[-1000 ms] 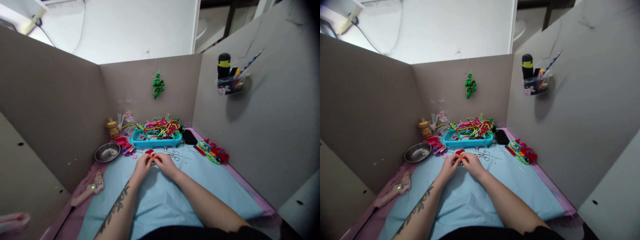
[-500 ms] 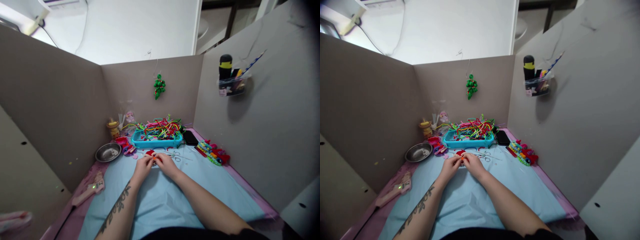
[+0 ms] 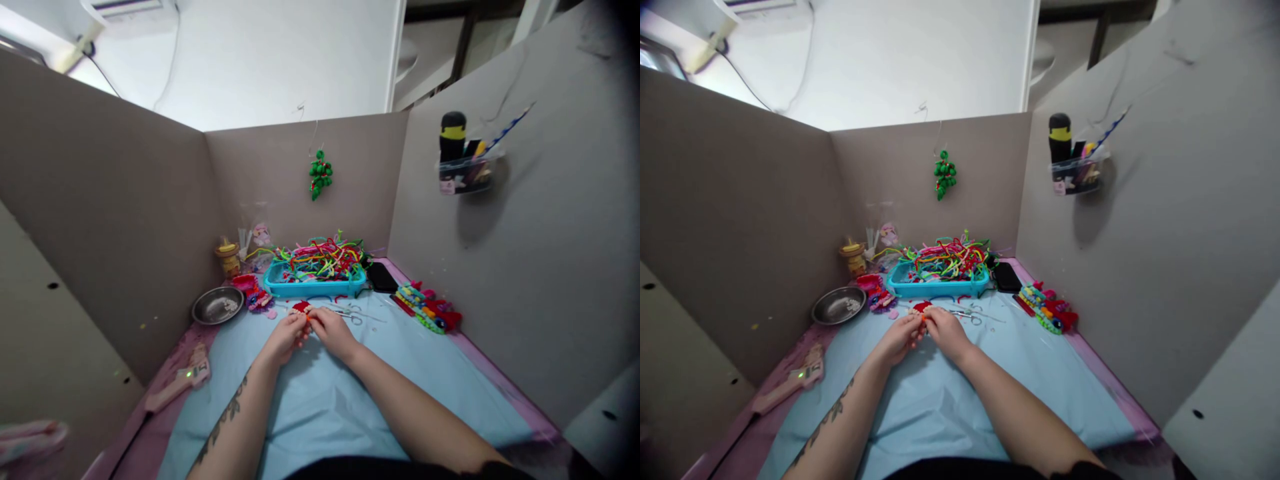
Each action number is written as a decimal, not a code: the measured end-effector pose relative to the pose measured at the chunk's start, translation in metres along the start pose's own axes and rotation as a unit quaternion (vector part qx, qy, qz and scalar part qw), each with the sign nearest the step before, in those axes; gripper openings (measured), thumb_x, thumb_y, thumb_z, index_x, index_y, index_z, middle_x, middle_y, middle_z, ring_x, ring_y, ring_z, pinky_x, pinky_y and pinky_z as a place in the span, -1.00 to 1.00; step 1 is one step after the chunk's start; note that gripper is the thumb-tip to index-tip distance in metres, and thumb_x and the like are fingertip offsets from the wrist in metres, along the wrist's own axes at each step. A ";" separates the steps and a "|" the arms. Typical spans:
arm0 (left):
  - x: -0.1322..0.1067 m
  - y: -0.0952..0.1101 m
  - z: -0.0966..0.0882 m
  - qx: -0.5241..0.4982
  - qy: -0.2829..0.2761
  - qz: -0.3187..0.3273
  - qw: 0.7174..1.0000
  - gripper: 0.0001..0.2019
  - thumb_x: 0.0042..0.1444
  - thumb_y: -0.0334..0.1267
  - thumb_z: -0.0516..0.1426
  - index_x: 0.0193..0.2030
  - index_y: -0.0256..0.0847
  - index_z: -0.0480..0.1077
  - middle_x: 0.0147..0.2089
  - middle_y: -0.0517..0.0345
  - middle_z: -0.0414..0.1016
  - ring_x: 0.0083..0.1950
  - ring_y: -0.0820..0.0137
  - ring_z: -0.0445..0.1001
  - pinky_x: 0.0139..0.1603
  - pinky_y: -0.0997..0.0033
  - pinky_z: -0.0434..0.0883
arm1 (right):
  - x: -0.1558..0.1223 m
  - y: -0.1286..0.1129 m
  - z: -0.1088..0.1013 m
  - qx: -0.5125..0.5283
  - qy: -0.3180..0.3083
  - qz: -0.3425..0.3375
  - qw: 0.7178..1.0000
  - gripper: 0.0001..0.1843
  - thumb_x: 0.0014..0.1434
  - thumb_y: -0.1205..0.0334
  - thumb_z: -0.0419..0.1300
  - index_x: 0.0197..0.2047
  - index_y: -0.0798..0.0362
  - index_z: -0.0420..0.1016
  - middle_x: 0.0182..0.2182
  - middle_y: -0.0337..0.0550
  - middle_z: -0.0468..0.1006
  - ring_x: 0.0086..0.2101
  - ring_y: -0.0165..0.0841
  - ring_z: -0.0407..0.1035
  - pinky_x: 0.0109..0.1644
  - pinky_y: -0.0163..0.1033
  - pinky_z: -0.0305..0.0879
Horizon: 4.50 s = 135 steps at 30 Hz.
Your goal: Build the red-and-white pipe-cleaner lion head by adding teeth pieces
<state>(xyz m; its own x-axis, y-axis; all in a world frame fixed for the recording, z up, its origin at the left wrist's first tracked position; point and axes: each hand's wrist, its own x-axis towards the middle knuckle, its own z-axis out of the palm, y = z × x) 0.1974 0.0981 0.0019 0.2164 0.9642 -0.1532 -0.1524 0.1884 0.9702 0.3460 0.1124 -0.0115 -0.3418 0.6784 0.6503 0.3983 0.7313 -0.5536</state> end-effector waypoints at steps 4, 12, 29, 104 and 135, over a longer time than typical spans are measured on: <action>0.001 0.000 0.001 -0.022 -0.005 -0.004 1.000 -0.72 -0.12 -0.09 0.19 -0.43 -0.27 0.28 -0.55 0.28 0.28 -0.60 0.62 0.20 -0.68 0.63 0.02 | 0.000 0.000 0.001 0.000 0.002 0.000 1.000 -0.80 0.13 0.42 0.03 -0.25 0.02 0.43 -0.25 -0.11 0.51 -0.20 -0.32 0.37 -0.09 -0.20 0.28; 0.004 -0.005 0.003 0.036 0.020 0.018 0.999 -0.81 -0.06 -0.15 0.07 -0.48 -0.22 0.20 -0.62 0.35 0.14 -0.65 0.61 0.04 -0.68 0.58 -0.12 | -0.001 -0.002 0.004 -0.001 -0.006 0.014 1.000 -0.81 0.13 0.40 0.03 -0.25 0.03 0.43 -0.24 -0.10 0.50 -0.18 -0.31 0.36 -0.07 -0.19 0.27; 0.011 -0.006 -0.010 0.320 0.030 0.257 0.911 -0.83 0.08 -0.23 -0.02 -0.44 -0.22 0.31 -0.47 0.19 0.36 -0.41 0.42 0.29 -0.34 0.47 0.23 | 0.000 0.004 0.005 0.031 0.000 0.053 0.998 -0.79 0.13 0.37 0.03 -0.21 0.05 0.44 -0.18 -0.07 0.52 -0.15 -0.31 0.38 -0.03 -0.18 0.26; 0.024 -0.025 0.013 -0.157 0.088 0.178 0.967 -0.35 -0.32 -0.40 0.35 -0.05 -0.21 0.17 -0.21 0.04 0.53 -0.20 0.35 0.51 -0.06 0.34 0.34 | 0.003 0.010 0.018 0.089 0.097 0.291 0.947 -0.79 -0.05 0.22 0.07 -0.60 0.08 0.44 -0.66 -0.27 0.41 -0.55 -0.39 0.25 -0.44 -0.34 0.10; 0.023 -0.026 0.016 -0.008 0.146 0.256 0.956 -0.40 -0.05 -0.28 0.18 0.12 -0.21 0.02 -0.33 0.11 0.49 -0.27 0.34 0.51 -0.20 0.35 0.38 | 0.006 -0.014 0.016 0.492 0.091 0.529 0.686 -0.90 -0.03 0.26 0.15 -0.50 0.11 0.39 -0.71 -0.30 0.35 -0.73 -0.55 0.16 -0.69 -0.45 -0.03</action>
<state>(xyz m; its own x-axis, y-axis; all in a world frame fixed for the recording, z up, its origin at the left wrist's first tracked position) 0.2220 0.1129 -0.0235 -0.1685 0.9414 0.2923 -0.1811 -0.3210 0.9296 0.3252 0.1073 -0.0081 -0.1563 0.9112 -0.3812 -0.4557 -0.4090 -0.7906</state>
